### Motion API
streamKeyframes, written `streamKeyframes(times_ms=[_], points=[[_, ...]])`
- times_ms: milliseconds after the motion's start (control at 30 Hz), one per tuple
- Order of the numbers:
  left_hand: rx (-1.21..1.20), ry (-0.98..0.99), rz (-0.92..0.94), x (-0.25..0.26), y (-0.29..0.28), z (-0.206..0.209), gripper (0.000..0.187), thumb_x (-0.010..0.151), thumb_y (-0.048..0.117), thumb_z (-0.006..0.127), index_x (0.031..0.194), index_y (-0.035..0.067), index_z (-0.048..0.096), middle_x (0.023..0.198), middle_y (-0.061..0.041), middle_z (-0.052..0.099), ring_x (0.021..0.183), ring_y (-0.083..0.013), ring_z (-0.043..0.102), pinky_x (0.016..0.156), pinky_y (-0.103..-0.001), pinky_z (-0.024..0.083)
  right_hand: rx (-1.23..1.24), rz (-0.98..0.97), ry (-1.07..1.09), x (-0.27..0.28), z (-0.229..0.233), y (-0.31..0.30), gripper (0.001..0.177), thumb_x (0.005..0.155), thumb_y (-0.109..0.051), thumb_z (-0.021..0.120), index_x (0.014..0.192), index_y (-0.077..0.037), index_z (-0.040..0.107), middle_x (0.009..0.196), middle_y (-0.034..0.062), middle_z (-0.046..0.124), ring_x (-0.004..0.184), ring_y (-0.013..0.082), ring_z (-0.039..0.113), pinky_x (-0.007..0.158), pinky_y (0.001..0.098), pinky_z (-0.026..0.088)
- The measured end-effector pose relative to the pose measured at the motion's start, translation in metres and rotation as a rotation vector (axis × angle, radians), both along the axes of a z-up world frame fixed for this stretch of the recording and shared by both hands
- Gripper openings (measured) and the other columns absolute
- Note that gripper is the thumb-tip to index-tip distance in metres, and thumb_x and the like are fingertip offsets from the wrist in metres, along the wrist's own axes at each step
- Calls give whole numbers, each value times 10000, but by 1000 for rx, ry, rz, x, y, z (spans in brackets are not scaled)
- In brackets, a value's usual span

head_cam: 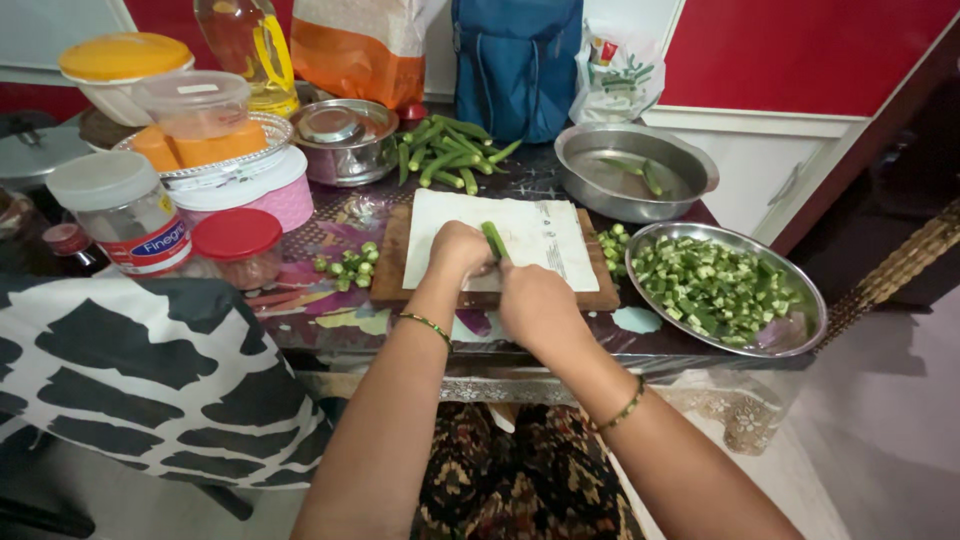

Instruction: The person chops okra into small pieces with a knife on a wooden cutting board, places some pieces in a metal plate, and later opens a paper packet to pour the chopped okra onto it.

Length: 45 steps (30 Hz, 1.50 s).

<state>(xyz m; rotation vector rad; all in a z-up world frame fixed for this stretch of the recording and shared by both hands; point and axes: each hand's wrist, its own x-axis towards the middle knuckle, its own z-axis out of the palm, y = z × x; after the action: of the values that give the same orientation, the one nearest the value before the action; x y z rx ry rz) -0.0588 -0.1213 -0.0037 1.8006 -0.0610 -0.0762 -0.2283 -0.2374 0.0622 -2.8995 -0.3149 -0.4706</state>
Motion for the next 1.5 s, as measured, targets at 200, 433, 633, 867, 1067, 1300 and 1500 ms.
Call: streamKeyframes(times_ms=[200, 433, 633, 867, 1067, 1300, 1500], points=[[-284, 103, -4, -1, -1, 2, 104, 669, -128, 717, 674, -37, 669, 661, -106, 669, 558, -231, 674, 459, -390, 512, 29, 57, 2, 9, 17, -20, 437, 797, -55, 551, 1202, -69, 717, 833, 286, 714, 809, 427, 718, 782, 519, 558], [-227, 45, 20, -11, -1, 3, 69, 673, -123, 706, 702, -63, 689, 689, -115, 671, 549, -217, 661, 460, -372, 512, 62, 65, -39, -1, 23, -22, 387, 859, -86, 532, 1189, -77, 734, 811, 290, 707, 794, 429, 710, 776, 526, 549], [-241, 65, 33, -16, -1, 9, 91, 670, -142, 706, 718, -71, 676, 675, -98, 632, 533, -201, 623, 443, -356, 472, -14, 52, -53, 0, 18, -23, 350, 885, -72, 530, 1180, -60, 719, 804, 271, 713, 772, 422, 716, 730, 524, 560], [-151, 30, 42, -22, -3, 16, 88, 665, -124, 731, 680, -58, 674, 669, -107, 644, 529, -190, 637, 455, -343, 516, -50, 61, -93, 3, -2, -26, 367, 849, -33, 559, 1194, 6, 676, 780, 236, 710, 732, 407, 715, 676, 512, 567], [-9, 56, 48, -17, -3, 17, 98, 721, -97, 731, 700, -86, 636, 669, -155, 612, 523, -225, 589, 446, -380, 428, -3, 64, -85, 11, -3, -22, 394, 836, -36, 551, 1206, 3, 679, 789, 261, 704, 766, 421, 713, 720, 510, 568], [-213, 101, 29, -15, -7, 11, 119, 671, -129, 692, 697, -13, 695, 713, -61, 685, 564, -184, 679, 475, -339, 570, 14, 45, -147, 2, -17, -17, 441, 839, -8, 512, 1259, 58, 629, 760, 269, 701, 723, 441, 705, 687, 515, 565], [131, -26, -26, -2, -5, 2, 60, 685, -106, 708, 692, -50, 686, 662, -132, 660, 566, -221, 641, 477, -375, 505, 65, 3, -18, -11, -13, -10, 428, 842, -8, 519, 1254, 51, 619, 792, 280, 707, 785, 448, 701, 742, 530, 555]])
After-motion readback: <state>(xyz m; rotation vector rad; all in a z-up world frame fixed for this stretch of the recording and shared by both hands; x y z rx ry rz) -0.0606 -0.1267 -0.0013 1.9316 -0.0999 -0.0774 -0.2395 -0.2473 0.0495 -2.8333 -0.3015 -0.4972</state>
